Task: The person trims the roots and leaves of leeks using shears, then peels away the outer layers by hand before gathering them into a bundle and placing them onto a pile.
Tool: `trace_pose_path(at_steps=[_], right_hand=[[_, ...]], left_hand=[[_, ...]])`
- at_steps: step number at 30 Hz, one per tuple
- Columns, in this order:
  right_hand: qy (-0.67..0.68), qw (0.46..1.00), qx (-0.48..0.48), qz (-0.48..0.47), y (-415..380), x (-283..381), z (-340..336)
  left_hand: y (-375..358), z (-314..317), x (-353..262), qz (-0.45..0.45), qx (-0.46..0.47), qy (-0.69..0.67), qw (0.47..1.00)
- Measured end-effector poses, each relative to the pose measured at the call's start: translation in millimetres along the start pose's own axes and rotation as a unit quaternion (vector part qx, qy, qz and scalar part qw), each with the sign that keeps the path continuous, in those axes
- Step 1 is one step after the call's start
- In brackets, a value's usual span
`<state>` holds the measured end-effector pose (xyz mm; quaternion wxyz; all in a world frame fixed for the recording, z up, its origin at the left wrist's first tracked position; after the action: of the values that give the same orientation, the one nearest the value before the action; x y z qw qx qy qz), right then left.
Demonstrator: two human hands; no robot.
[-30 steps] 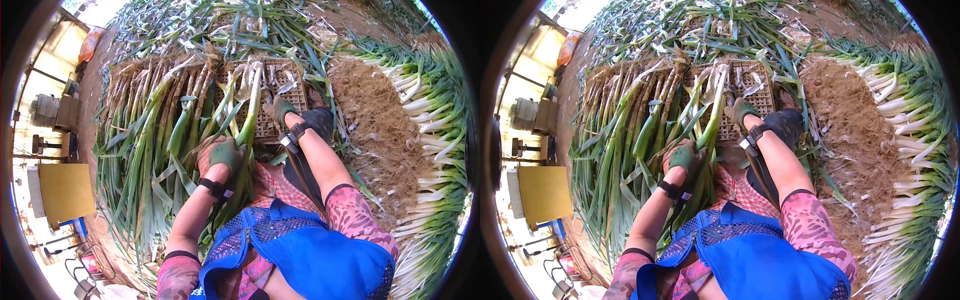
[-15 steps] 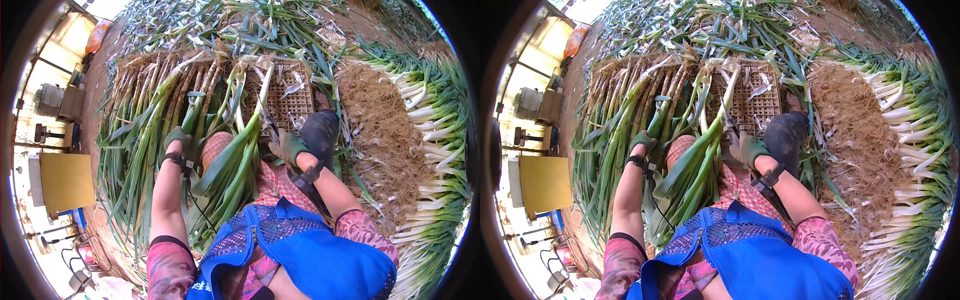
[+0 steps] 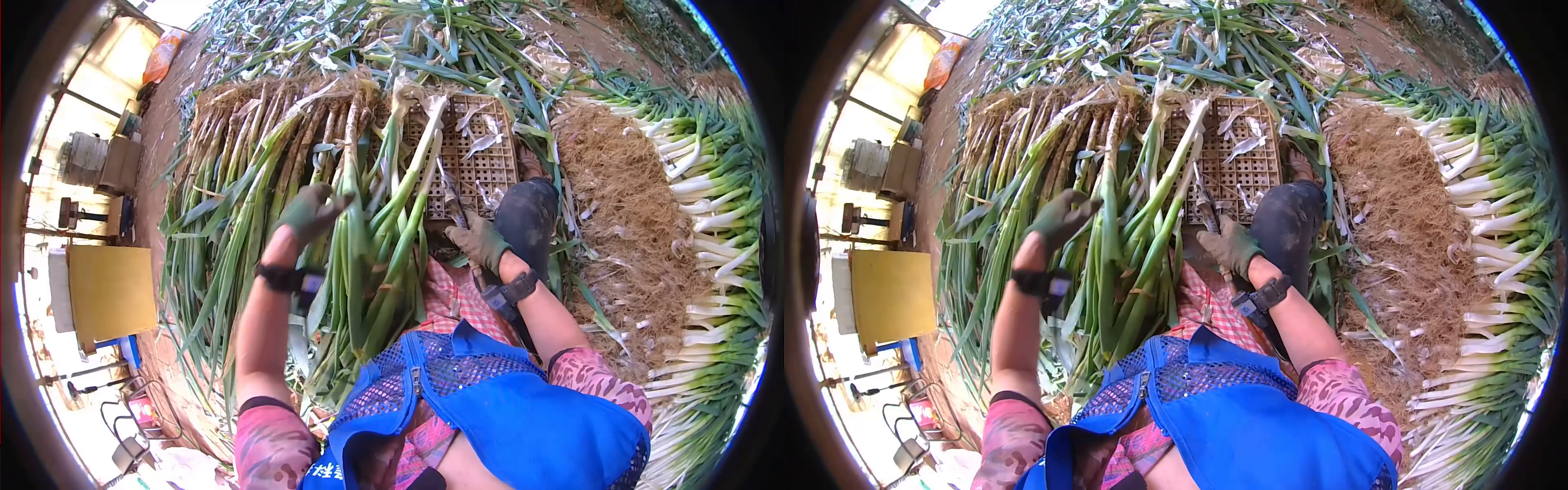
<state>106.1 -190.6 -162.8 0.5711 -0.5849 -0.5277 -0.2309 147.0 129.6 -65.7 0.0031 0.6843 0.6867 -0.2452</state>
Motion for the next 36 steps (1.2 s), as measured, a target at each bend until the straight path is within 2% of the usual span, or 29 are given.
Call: trace_pose_path(at_steps=[2, 3, 4, 7, 8, 9, 10, 11, 13, 15, 16, 17, 19, 20, 22, 24, 25, 26, 27, 28, 29, 30, 32, 33, 34, 35, 36], right_hand=[[-0.015, 1.0, 0.001, 0.013, -4, 1, 0], [-0.026, 0.999, 0.002, 0.019, -6, 1, -2], [-0.043, 0.999, -0.004, 0.02, -7, 1, -5], [-0.075, 0.997, -0.032, 0.007, -5, -8, -10], [-0.073, 0.997, -0.031, 0.008, -7, -10, -11], [-0.07, 0.997, -0.028, 0.007, -7, -9, -12], [-0.065, 0.998, -0.024, 0.006, -7, -8, -10], [-0.059, 0.998, -0.017, 0.019, -7, -5, -9], [-0.047, 0.998, -0.001, 0.051, -12, 0, -9], [-0.042, 0.999, -0.001, 0.026, -11, 5, -10], [-0.039, 0.999, 0.0, 0.013, -11, 8, -9], [-0.031, 0.999, 0.0, 0.032, -11, 7, -8], [-0.025, 1.0, -0.008, 0.004, -3, 2, -11], [-0.023, 1.0, -0.011, -0.009, 2, -4, -11], [0.093, 0.996, -0.003, -0.002, 23, -40, -3], [0.184, 0.983, 0.007, -0.003, 26, -45, 0], [0.217, 0.976, 0.013, -0.006, 18, -34, -1], [0.25, 0.968, 0.016, -0.009, 13, -28, -2], [0.256, 0.967, 0.007, 0.002, 11, -31, -2], [0.261, 0.965, 0.0, 0.013, 9, -34, -1], [0.265, 0.964, -0.007, 0.023, 9, -36, -1], [0.243, 0.97, -0.006, 0.026, 8, -37, -2], [0.2, 0.979, -0.007, 0.037, -5, -45, -2], [0.102, 0.994, -0.001, 0.045, -28, -21, -7], [0.058, 0.998, -0.003, 0.03, -55, 4, -10], [0.015, 1.0, 0.0, 0.019, -84, 24, -7], [-0.03, 1.0, 0.006, 0.003, -102, 39, -5]], left_hand=[[32, 42, 39, -0.089, -0.042, -0.015, 0.995], [53, 84, 50, -0.122, 0.11, -0.143, 0.976], [61, 91, 61, -0.16, 0.037, -0.057, 0.985], [64, 82, 50, -0.167, 0.029, -0.043, 0.985], [59, 69, 47, -0.165, 0.015, -0.059, 0.984], [51, 61, 56, -0.164, 0.01, -0.155, 0.974], [25, 30, 40, -0.124, -0.009, -0.258, 0.958], [3, 4, 34, -0.12, -0.025, -0.298, 0.947], [-34, -40, 33, -0.141, -0.081, -0.318, 0.934], [-54, -70, 65, -0.094, -0.073, -0.373, 0.92], [-77, -95, 55, -0.084, -0.116, -0.422, 0.895], [-96, -120, 50, -0.076, -0.16, -0.393, 0.902], [-128, -158, 34, -0.037, -0.226, -0.435, 0.871], [-139, -178, 11, 0.008, -0.257, -0.402, 0.879], [-141, -193, -26, 0.032, -0.253, -0.321, 0.912], [-127, -182, -43, 0.003, -0.286, -0.182, 0.941], [-111, -171, -57, -0.045, -0.282, -0.035, 0.958], [-80, -140, -44, -0.038, -0.249, 0.024, 0.968], [-55, -109, -54, -0.07, -0.215, 0.101, 0.969], [-35, -75, -72, -0.057, -0.153, 0.072, 0.984], [-16, -33, -82, -0.071, -0.044, 0.08, 0.993], [-11, 5, -100, -0.034, 0.024, -0.036, 0.998], [44, 112, -71, 0.018, 0.057, 0.023, 0.998], [44, 118, -82, 0.029, 0.07, -0.023, 0.997], [40, 121, -90, 0.039, 0.086, -0.067, 0.993], [36, 127, -97, 0.073, 0.137, -0.146, 0.977], [28, 127, -98, 0.053, 0.175, -0.198, 0.963]])
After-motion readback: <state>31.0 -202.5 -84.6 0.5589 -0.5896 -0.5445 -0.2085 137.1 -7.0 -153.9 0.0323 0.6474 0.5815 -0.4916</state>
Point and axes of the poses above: each hand's wrist, its own y-axis towards the middle knuckle, its own z-axis out of the palm, x = y × z, the point moved 8 cm from there along y, towards the middle knuckle, and after that the axes turned 10 degrees about y, right-handed, at the moved point
